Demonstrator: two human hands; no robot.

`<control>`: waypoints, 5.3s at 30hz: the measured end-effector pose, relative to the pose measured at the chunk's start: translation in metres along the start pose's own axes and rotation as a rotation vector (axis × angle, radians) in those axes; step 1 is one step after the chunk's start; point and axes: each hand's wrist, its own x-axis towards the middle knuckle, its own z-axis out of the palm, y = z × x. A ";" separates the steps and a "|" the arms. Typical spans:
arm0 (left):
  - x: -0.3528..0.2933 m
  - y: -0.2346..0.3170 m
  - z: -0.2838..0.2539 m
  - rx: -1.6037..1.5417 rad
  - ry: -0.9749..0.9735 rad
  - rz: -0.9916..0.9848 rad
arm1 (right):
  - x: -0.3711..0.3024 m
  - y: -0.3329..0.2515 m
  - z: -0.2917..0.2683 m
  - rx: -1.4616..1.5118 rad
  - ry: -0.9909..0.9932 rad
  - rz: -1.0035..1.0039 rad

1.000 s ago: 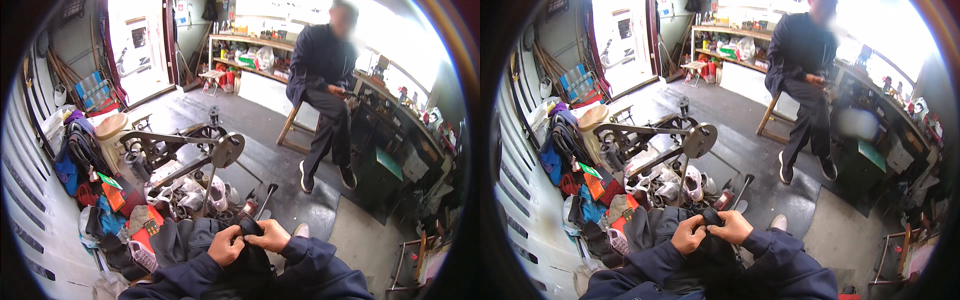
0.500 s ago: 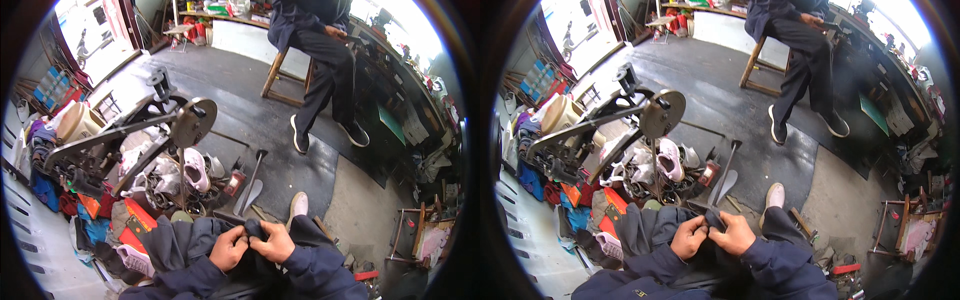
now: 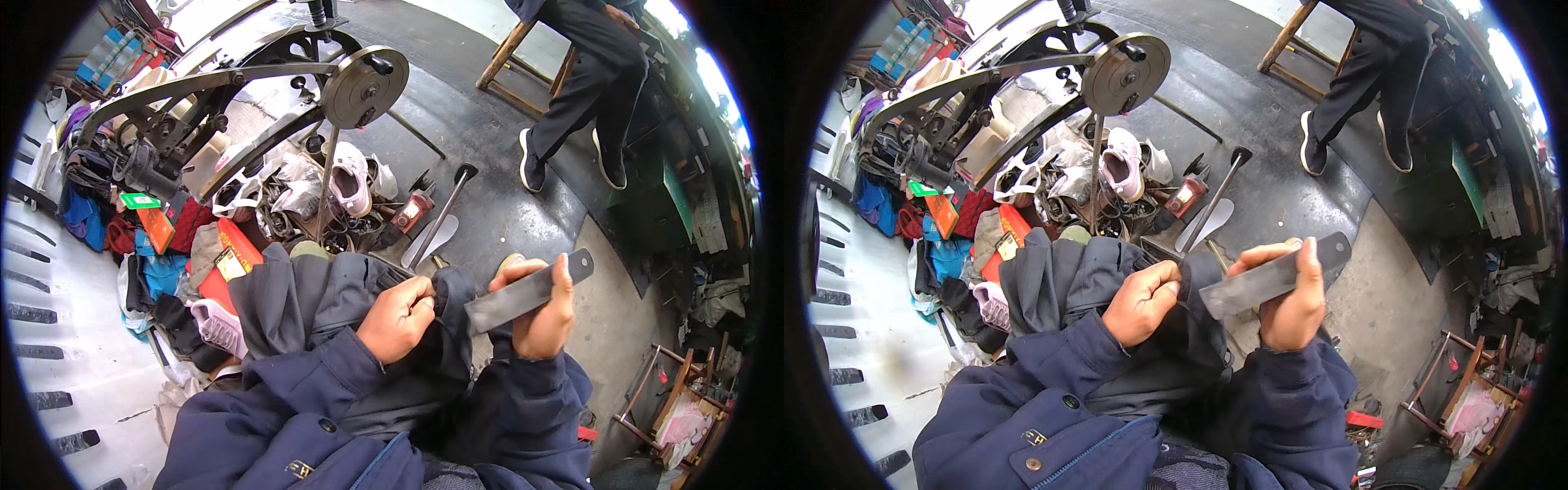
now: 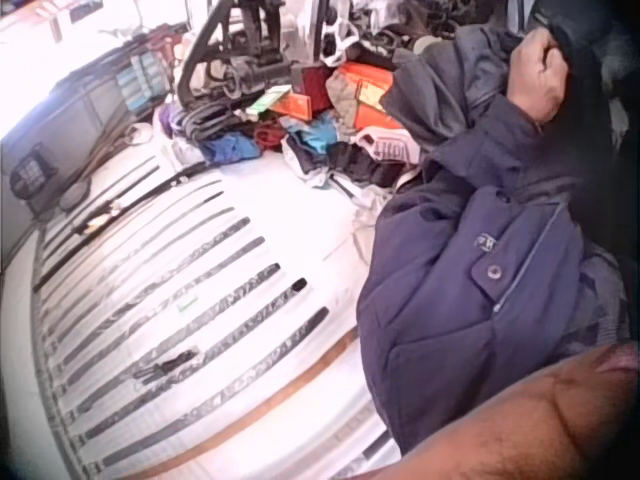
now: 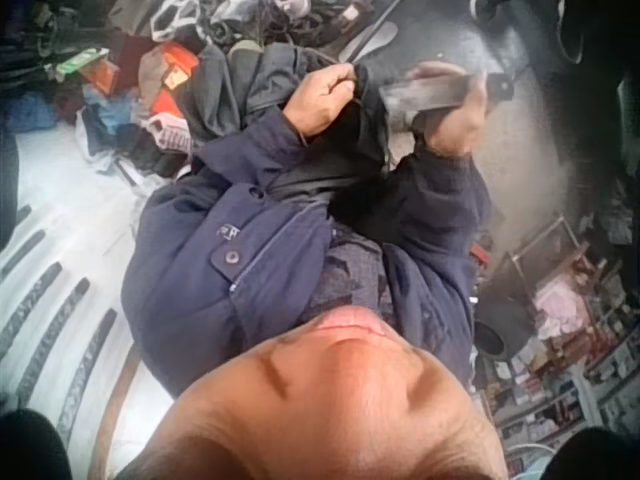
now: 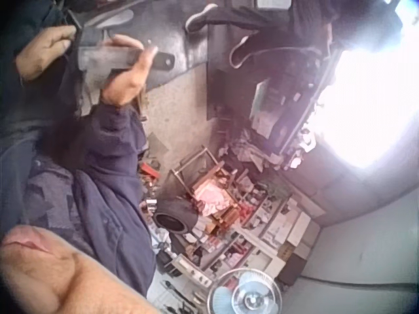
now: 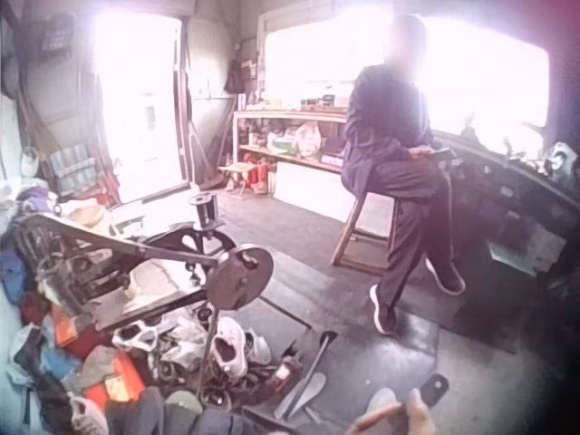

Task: The person uses a flat metal tool to scrape and smooth a small area on a dark jacket held in their lap. They repeatedly rub the tool along the fabric, occasionally repositioning the jacket to access different spots.

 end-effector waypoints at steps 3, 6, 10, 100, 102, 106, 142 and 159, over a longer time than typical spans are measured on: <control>0.000 0.000 0.003 0.016 -0.005 0.015 | -0.012 0.007 0.009 -0.200 -0.064 -0.098; 0.003 -0.001 0.006 0.031 -0.019 0.016 | -0.014 0.009 0.010 -0.321 -0.116 -0.243; 0.007 -0.004 0.008 0.019 -0.044 -0.004 | -0.013 0.014 0.009 -0.427 -0.119 -0.312; 0.009 -0.012 0.001 -0.139 -0.001 -0.134 | -0.011 0.058 0.014 -0.753 -0.225 -0.388; 0.009 -0.012 0.002 -0.136 0.003 -0.134 | -0.011 0.058 0.013 -0.814 -0.212 -0.410; 0.010 -0.013 0.004 -0.143 0.008 -0.132 | -0.010 0.059 0.013 -0.806 -0.219 -0.419; 0.009 -0.022 0.004 -0.229 -0.032 -0.173 | -0.013 0.059 0.014 -0.782 -0.199 -0.361; 0.008 -0.016 0.002 -0.196 -0.033 -0.144 | -0.012 0.058 0.020 -0.603 -0.146 -0.361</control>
